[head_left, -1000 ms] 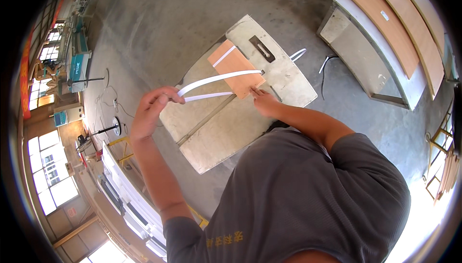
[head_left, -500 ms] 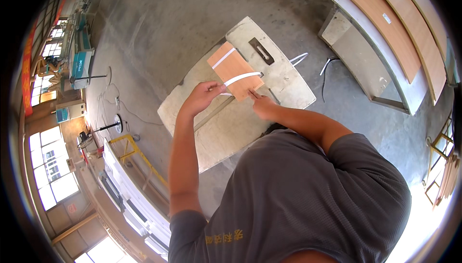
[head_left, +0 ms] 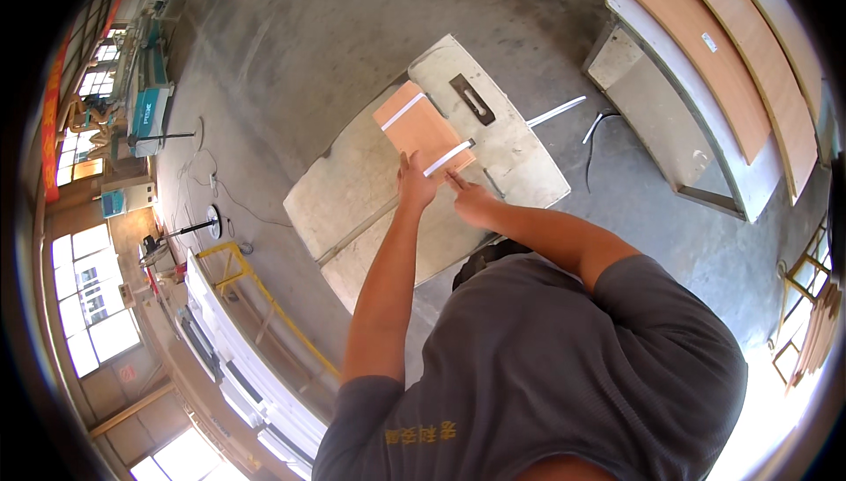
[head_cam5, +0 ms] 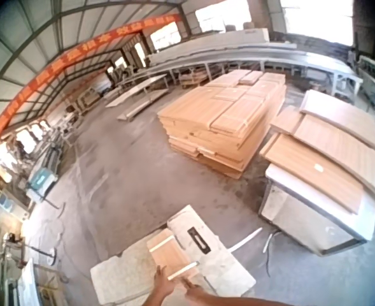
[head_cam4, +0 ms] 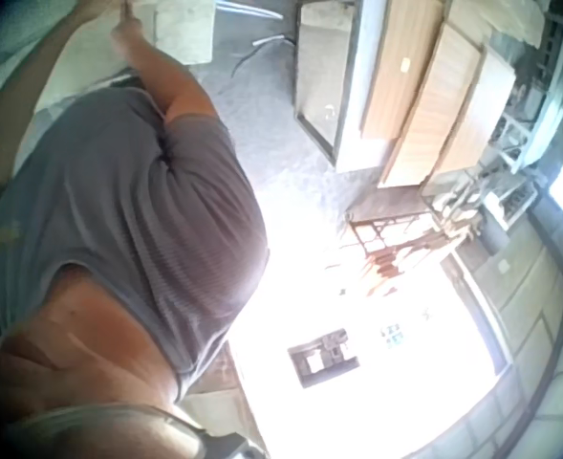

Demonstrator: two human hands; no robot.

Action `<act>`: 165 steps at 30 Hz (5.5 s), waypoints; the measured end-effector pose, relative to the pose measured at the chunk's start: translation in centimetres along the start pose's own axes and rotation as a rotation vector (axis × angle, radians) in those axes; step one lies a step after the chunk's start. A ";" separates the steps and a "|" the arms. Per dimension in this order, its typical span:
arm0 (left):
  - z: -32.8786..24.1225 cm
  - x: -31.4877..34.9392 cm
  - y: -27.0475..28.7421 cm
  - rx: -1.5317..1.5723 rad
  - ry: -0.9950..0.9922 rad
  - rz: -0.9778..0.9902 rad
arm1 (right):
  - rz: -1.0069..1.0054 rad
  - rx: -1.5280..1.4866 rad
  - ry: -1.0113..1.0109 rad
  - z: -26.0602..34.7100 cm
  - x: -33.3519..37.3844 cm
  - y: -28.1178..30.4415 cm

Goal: The person picks up small wooden panels from a CNC machine and stacks them on a table. They use a white strap to bundle a small stack of panels together. The person then moves to a large pile of panels near the workshop entrance and uses a small black tool to scrape or clean the edges of the panels.

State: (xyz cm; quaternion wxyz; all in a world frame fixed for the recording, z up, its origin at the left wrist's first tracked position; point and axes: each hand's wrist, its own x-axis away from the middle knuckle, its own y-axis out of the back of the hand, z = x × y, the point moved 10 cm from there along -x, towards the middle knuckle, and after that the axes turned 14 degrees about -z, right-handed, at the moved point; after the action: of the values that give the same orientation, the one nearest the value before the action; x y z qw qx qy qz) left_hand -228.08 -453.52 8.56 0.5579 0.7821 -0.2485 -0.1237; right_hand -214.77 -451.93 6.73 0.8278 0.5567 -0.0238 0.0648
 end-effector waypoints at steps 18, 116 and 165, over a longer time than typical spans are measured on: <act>-4.6 -1.7 -3.5 -0.086 0.626 0.037 | 0.028 -0.383 -1.384 -15.6 55.0 -10.4; -21.6 -39.0 8.9 0.178 0.128 -0.220 | -1.162 -0.343 -0.840 -74.8 10.6 41.1; -77.0 -82.6 -15.1 -0.076 -0.265 0.203 | -0.040 -0.240 -1.146 -124.4 13.3 45.6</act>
State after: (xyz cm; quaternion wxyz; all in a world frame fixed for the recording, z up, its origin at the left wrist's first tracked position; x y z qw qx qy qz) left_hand -257.92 -343.75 14.24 0.5590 0.7082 -0.3928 -0.1780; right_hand -211.82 -318.82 2.93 0.7413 0.4057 -0.4643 -0.2652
